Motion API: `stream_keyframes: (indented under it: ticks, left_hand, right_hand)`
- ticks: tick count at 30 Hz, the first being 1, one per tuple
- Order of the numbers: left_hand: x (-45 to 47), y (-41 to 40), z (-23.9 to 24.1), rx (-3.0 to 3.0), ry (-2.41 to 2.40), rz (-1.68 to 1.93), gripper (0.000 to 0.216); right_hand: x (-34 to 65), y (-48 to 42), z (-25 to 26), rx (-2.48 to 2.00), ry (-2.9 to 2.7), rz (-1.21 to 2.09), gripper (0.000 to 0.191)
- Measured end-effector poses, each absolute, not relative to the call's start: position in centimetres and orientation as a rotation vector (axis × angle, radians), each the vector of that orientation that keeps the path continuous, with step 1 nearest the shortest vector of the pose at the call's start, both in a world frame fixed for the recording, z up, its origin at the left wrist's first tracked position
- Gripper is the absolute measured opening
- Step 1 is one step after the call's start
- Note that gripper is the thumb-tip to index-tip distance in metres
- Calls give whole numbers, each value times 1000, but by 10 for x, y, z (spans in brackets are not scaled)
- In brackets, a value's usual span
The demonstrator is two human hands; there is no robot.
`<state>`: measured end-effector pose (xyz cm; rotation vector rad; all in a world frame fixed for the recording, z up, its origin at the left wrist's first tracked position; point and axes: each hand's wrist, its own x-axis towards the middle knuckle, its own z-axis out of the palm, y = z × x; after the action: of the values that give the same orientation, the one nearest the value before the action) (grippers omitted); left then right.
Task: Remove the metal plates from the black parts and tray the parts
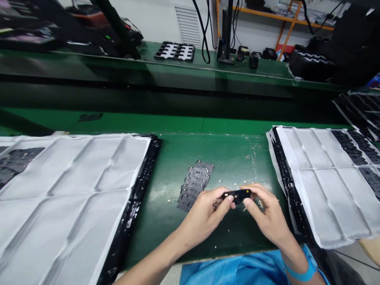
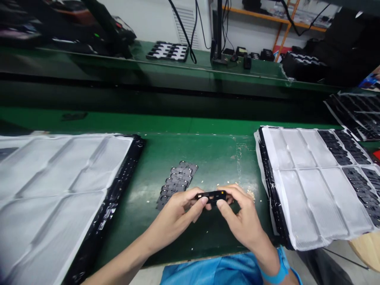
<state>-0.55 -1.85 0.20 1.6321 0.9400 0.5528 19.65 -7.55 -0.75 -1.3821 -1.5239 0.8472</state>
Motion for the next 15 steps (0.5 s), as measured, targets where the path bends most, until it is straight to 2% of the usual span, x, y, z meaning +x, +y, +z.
stream_keyframes:
  ticks: [4,15]
  left_hand:
    - [-3,-22,5,1463,852,622,40]
    - [3,-30,2,1238,791,688,46]
  right_hand:
    - [185,-76,-8,-1401,-1495,792,35]
    - [178,-81,-11,-1309,-1507,755,33]
